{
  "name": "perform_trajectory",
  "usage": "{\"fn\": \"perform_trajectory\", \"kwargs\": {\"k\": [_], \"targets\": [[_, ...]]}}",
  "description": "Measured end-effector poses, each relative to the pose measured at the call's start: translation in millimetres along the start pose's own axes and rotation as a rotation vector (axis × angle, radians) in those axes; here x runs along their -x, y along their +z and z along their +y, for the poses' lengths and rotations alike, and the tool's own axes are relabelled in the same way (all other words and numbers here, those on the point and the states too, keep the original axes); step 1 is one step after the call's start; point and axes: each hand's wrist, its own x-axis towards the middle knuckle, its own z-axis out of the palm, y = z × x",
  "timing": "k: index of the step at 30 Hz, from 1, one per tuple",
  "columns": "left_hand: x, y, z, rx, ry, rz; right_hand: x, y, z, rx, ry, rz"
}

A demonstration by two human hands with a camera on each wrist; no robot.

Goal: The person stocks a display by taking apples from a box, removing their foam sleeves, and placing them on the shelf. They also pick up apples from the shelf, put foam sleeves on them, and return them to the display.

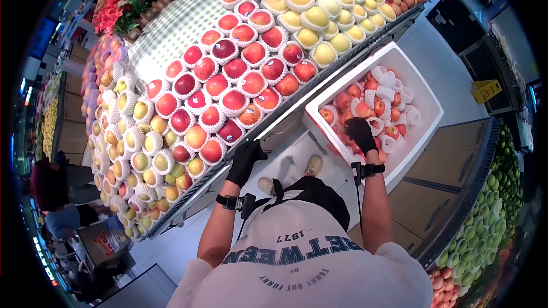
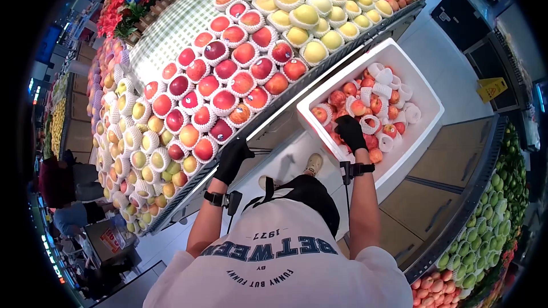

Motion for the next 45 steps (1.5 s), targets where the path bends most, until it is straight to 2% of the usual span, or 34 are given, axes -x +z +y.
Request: {"fn": "perform_trajectory", "kwargs": {"k": [4, 6, 11, 13, 17, 18, 20, 22, 23, 25, 26, 27, 29, 32, 33, 34, 35, 39, 42, 43, 45], "targets": [[21, -39, 3, 0.103, 0.007, 0.056, -2, 14, -38, 0.588, -0.316, -0.092], [31, -56, 5, 0.195, 0.030, 0.021, 3, 24, -61, -0.077, 0.066, -0.073], [60, -92, 20, -0.017, 0.113, 0.086, -9, 25, -133, -0.105, -0.039, -0.014], [66, -108, 20, -0.024, 0.139, 0.078, -17, 18, -162, -0.379, 0.285, -0.055], [74, -125, 22, 0.137, 0.179, 0.149, -53, 16, -182, -0.308, 0.155, -0.082], [76, -128, 21, 0.189, 0.185, 0.173, -65, 19, -185, -0.476, 0.165, -0.099], [75, -138, 17, 0.227, 0.197, 0.218, -86, 20, -203, -0.464, 0.156, -0.096], [77, -137, 23, 0.252, 0.201, 0.312, -110, 19, -237, -0.253, 0.087, -0.093], [77, -139, 26, 0.310, 0.236, 0.288, -122, 20, -254, -0.233, -0.004, -0.076], [65, -145, 19, 0.113, 0.411, 0.277, -160, 24, -271, -0.184, -0.178, -0.074], [62, -147, 21, -0.123, 0.495, 0.290, -181, 27, -276, -0.155, -0.260, -0.091], [58, -149, 24, -0.353, 0.583, 0.324, -190, 25, -300, -0.102, -0.258, -0.072], [46, -152, 14, -0.020, 0.494, 0.356, -230, 28, -320, 0.080, -0.327, -0.060], [45, -141, 41, 0.173, 0.384, 0.463, -297, 39, -340, 0.252, -0.438, 0.045], [46, -137, 48, 0.341, 0.362, 0.457, -315, 41, -351, 0.237, -0.448, 0.076], [47, -136, 52, 0.508, 0.340, 0.451, -336, 40, -364, 0.326, -0.343, 0.003], [41, -146, 37, 0.586, 0.378, 0.441, -356, 43, -375, 0.423, -0.318, 0.017], [44, -147, 38, 0.653, 0.412, 0.447, -411, 56, -409, 0.604, -0.241, 0.074], [42, -140, 35, 0.134, 0.374, 0.638, -445, 63, -419, 0.614, -0.300, 0.113], [37, -140, 27, 0.285, 0.420, 0.637, -454, 69, -419, 0.602, -0.326, 0.198], [36, -137, 22, 0.519, 0.424, 0.613, -482, 79, -416, 0.744, -0.256, 0.200]]}}
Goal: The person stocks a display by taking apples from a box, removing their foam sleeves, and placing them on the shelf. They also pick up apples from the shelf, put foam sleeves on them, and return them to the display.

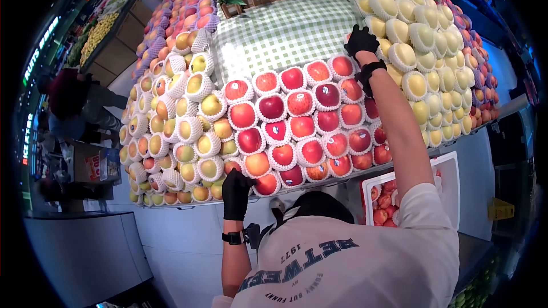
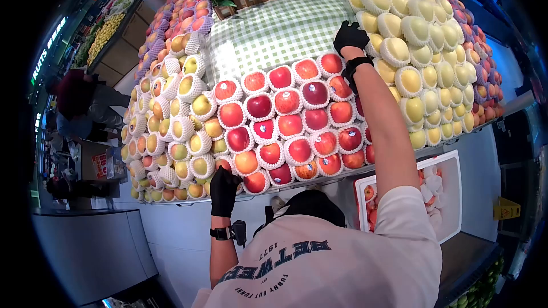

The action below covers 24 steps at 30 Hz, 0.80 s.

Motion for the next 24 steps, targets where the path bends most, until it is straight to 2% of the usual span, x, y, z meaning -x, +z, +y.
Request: {"fn": "perform_trajectory", "kwargs": {"k": [1, 2, 5, 9, 11, 14, 16, 18, 20, 21, 23, 24], "targets": [[0, 1, -2, 0.109, -0.033, 0.014, -7, 4, -1, 0.027, 0.026, -0.011], [3, 4, -1, 0.045, -0.008, 0.023, -12, 8, -2, 0.038, 0.026, -0.030], [13, 20, 7, -0.577, 0.120, 0.062, 2, -14, -18, 0.137, -0.038, -0.089], [12, 20, 0, -0.072, -0.009, 0.102, -7, 9, -23, 0.123, -0.109, -0.031], [10, 26, 2, 0.137, -0.068, 0.102, -18, 20, -15, 0.108, -0.232, 0.028], [9, 44, 6, -0.150, 0.013, 0.056, -13, 0, -10, 0.040, -0.304, 0.090], [5, 44, 3, -0.209, 0.030, 0.009, -10, -9, -10, -0.042, -0.293, 0.143], [0, 42, -3, -0.211, 0.071, 0.001, -6, -11, -13, -0.235, -0.316, 0.176], [-5, 46, 1, -0.889, 0.299, -0.109, 2, -18, -17, -0.428, -0.382, 0.177], [-9, 42, -3, -0.903, 0.270, -0.157, 18, -29, -22, -0.563, -0.414, 0.171], [-19, 35, -10, -0.930, 0.212, -0.253, 47, -44, -34, -0.907, -0.431, -0.018], [-13, 69, 10, -0.641, 0.166, -0.196, 68, -52, -39, -1.009, -0.423, -0.106]]}}
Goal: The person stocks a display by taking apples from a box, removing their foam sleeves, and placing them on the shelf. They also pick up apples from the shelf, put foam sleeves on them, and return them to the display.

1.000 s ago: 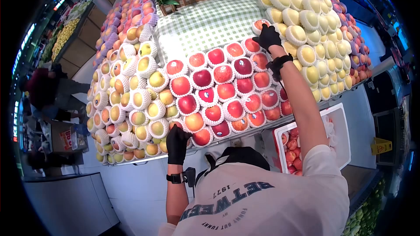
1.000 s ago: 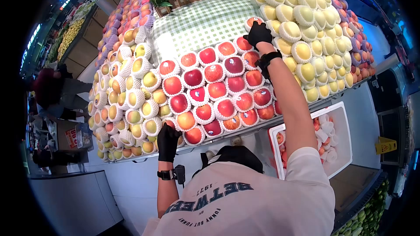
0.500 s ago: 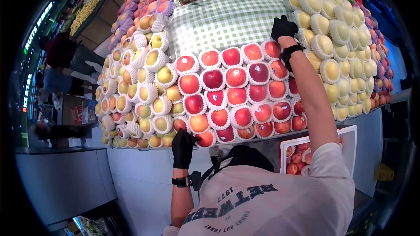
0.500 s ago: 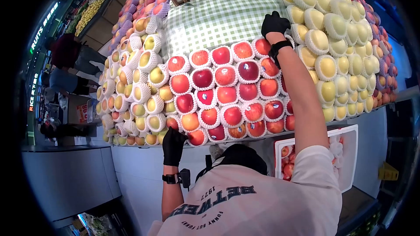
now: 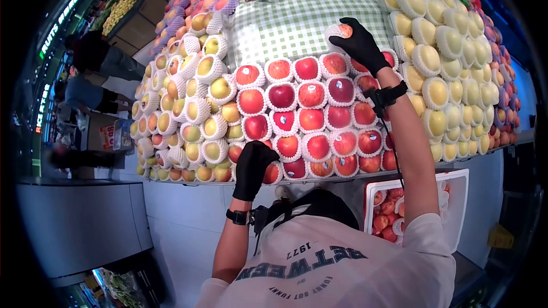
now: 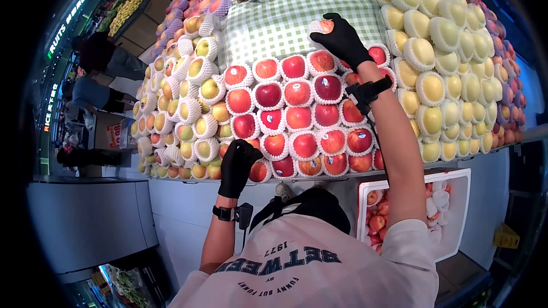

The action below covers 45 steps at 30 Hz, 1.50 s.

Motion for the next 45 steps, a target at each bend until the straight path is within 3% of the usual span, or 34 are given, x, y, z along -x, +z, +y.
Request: {"fn": "perform_trajectory", "kwargs": {"k": [1, 2, 5, 9, 13, 15, 19, 21, 29, 31, 32, 35, 39, 42, 45], "targets": [[-4, 9, 21, 0.289, -0.037, 0.067, 17, 6, -16, -0.116, 0.033, -0.050], [-8, 8, 22, 0.557, -0.079, 0.019, 34, 15, -27, -0.204, 0.042, -0.079], [-22, 15, 39, 0.765, -0.131, -0.033, 87, 45, -56, -0.277, 0.008, -0.099], [-37, 21, 55, 0.890, -0.133, -0.125, 143, 87, -86, -0.063, -0.181, 0.076], [-48, 23, 50, 0.978, -0.196, -0.116, 174, 109, -106, 0.089, -0.120, 0.137], [-51, 17, 41, 0.805, -0.225, -0.066, 189, 117, -109, 0.207, -0.136, 0.173], [-57, -1, 38, 0.593, -0.145, -0.058, 209, 111, -117, 0.057, -0.143, 0.108], [-57, -7, 40, 0.637, -0.154, -0.071, 212, 110, -117, -0.104, -0.073, 0.081], [-50, -15, 24, 0.681, -0.048, -0.072, 231, 126, -145, -0.089, 0.049, 0.165], [-47, -12, 5, 0.677, -0.086, -0.125, 237, 138, -138, -0.141, 0.059, 0.222], [-43, -9, 7, 0.701, -0.103, -0.149, 240, 139, -136, -0.033, 0.060, 0.252], [-33, -7, 19, 0.780, -0.166, -0.226, 242, 135, -142, -0.073, 0.179, 0.287], [-33, -20, 33, 0.653, -0.133, -0.222, 247, 130, -175, -0.131, 0.192, 0.278], [-38, -29, 21, 0.477, -0.035, -0.181, 255, 136, -187, 0.059, 0.103, 0.262], [-26, -39, 33, 0.654, -0.092, -0.220, 262, 137, -199, 0.100, 0.076, 0.214]]}}
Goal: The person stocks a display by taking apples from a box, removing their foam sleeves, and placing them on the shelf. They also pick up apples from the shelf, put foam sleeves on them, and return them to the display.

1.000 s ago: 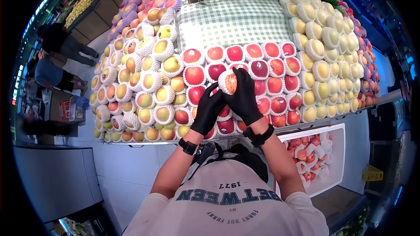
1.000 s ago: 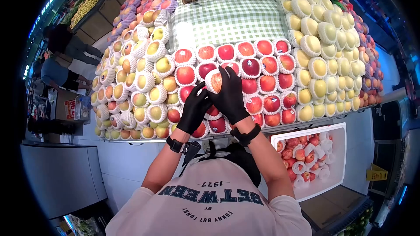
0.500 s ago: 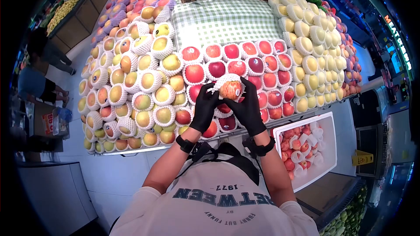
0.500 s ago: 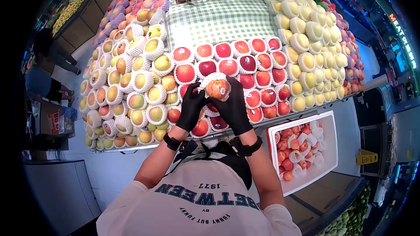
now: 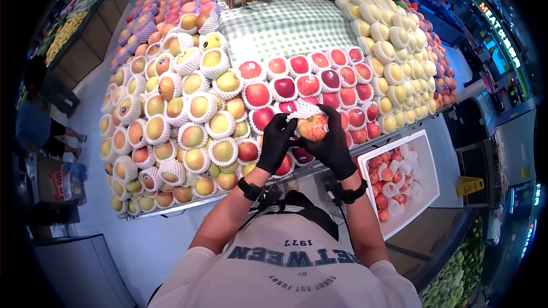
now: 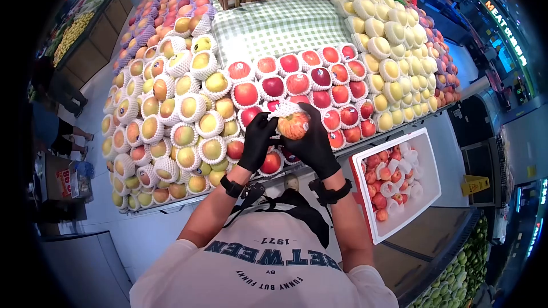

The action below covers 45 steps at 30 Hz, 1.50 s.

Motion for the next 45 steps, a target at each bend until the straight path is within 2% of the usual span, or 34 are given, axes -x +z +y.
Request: {"fn": "perform_trajectory", "kwargs": {"k": [1, 4, 6, 9, 12, 16, 20, 27, 29, 32, 34, 35, 36, 39, 40, 42, 43, 45], "targets": [[6, 6, 7, 0.070, -0.054, 0.043, 2, -3, -5, 0.015, 0.000, -0.021], [-1, -13, -3, -0.066, -0.143, -0.029, 7, -2, -6, -0.015, 0.033, -0.092], [-1, -16, -2, -0.014, -0.140, -0.038, 9, 1, -5, -0.063, -0.001, -0.104], [3, -9, 6, 0.111, -0.136, -0.034, 7, -1, -13, 0.232, -0.230, 0.041], [1, -2, -5, 0.175, -0.125, 0.008, 11, -1, -15, 0.282, -0.111, 0.013], [5, 8, -19, 0.186, -0.062, 0.068, 16, -3, -20, 0.324, -0.085, 0.066], [6, 15, -28, 0.141, 0.015, 0.050, 22, -8, -18, 0.308, -0.136, 0.165], [14, 34, -24, 0.254, 0.020, 0.054, 27, -18, -10, 0.350, -0.128, 0.260], [13, 34, -23, -0.045, 0.128, 0.025, 28, -24, -11, 0.288, -0.103, 0.265], [5, 33, -29, -0.003, -0.020, 0.009, 36, -36, -12, 0.180, -0.004, 0.270], [0, 33, -33, 0.269, -0.202, 0.052, 41, -47, -15, 0.139, 0.084, 0.300], [2, 38, -26, 0.246, -0.226, 0.073, 44, -55, -8, 0.119, 0.091, 0.295], [0, 31, -31, 0.202, -0.270, 0.044, 46, -61, -4, -0.208, 0.198, 0.306], [-7, 15, -53, 0.147, -0.239, 0.029, 56, -76, 4, -1.229, 0.455, 0.334], [-10, 11, -62, 0.136, -0.232, 0.065, 58, -80, 4, -0.864, 0.410, 0.342], [-12, 10, -56, 0.049, -0.212, 0.005, 63, -89, 4, -0.139, 0.334, 0.340], [-12, 15, -51, -0.021, -0.232, 0.048, 65, -93, 13, -0.036, 0.235, 0.352], [-16, 16, -54, -0.093, -0.233, 0.023, 71, -100, 30, -0.082, 0.258, 0.379]]}}
